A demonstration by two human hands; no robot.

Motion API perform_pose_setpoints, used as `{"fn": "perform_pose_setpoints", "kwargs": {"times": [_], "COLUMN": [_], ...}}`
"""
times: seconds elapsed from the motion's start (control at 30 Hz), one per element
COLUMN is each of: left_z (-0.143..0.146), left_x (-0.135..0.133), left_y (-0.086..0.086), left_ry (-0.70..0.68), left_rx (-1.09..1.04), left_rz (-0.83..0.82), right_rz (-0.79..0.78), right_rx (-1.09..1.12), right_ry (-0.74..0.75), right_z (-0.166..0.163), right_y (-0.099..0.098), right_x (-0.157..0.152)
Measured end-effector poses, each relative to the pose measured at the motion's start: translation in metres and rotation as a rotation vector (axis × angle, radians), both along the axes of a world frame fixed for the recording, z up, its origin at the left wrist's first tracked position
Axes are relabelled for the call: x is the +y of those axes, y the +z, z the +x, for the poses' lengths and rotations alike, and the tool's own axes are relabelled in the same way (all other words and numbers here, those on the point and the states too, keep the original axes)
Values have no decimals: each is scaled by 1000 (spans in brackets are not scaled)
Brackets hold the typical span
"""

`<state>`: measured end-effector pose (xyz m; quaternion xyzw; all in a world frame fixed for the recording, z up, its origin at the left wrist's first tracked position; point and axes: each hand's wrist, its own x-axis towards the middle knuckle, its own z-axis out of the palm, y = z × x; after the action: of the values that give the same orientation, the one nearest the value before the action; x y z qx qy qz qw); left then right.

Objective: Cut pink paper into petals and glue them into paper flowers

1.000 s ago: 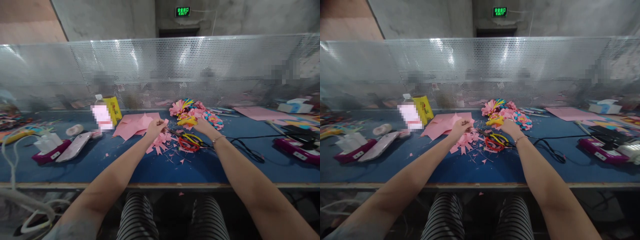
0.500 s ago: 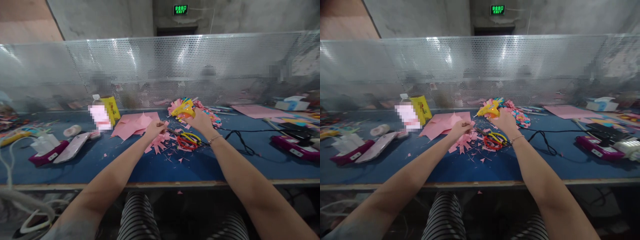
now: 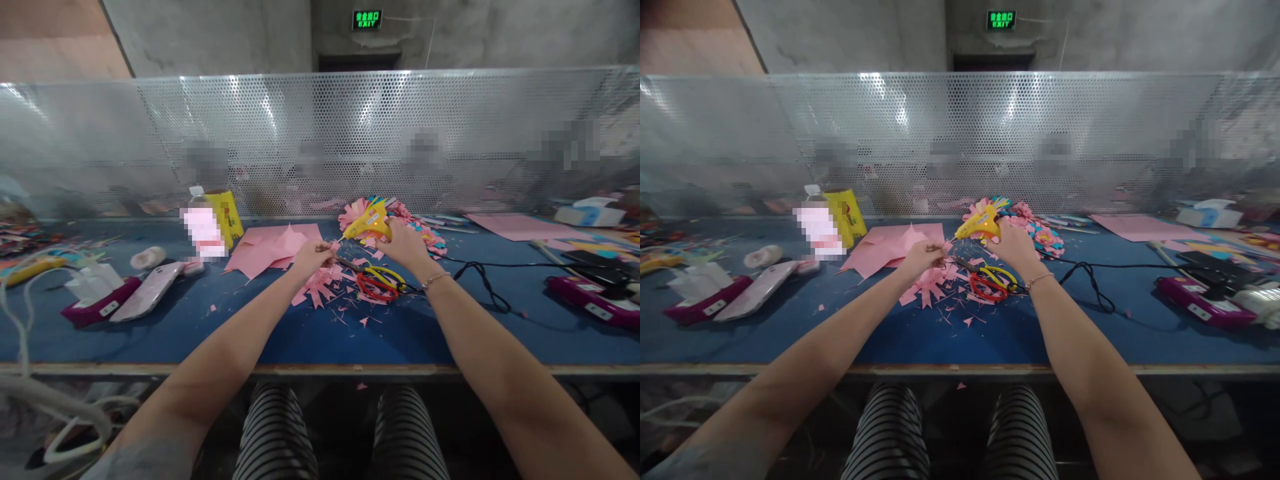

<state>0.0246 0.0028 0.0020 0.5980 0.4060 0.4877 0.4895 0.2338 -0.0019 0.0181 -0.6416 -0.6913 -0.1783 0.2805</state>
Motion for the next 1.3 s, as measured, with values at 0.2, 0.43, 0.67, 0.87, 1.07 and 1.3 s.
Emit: {"fn": "perform_pose_setpoints", "kwargs": {"times": [0.2, 0.43, 0.67, 0.87, 1.07, 1.3], "left_z": [-1, -1, -2, -2, -4, -4], "left_x": [0, 4, 9, 9, 10, 10], "left_y": [1, -2, -4, -3, -4, -4], "left_ry": [-8, -24, 10, 18, 15, 8], "left_rx": [-11, -17, -56, -47, -46, -46], "left_rz": [3, 7, -38, -23, -25, -28], "right_rz": [-17, -27, -19, -25, -31, -43], "right_rx": [-22, -19, -22, -48, -48, -37], "right_ry": [-2, 5, 3, 12, -8, -31], "right_z": [1, 1, 2, 3, 4, 4], "right_y": [-1, -2, -2, -1, -1, -1], "right_x": [4, 4, 5, 4, 3, 3]}}
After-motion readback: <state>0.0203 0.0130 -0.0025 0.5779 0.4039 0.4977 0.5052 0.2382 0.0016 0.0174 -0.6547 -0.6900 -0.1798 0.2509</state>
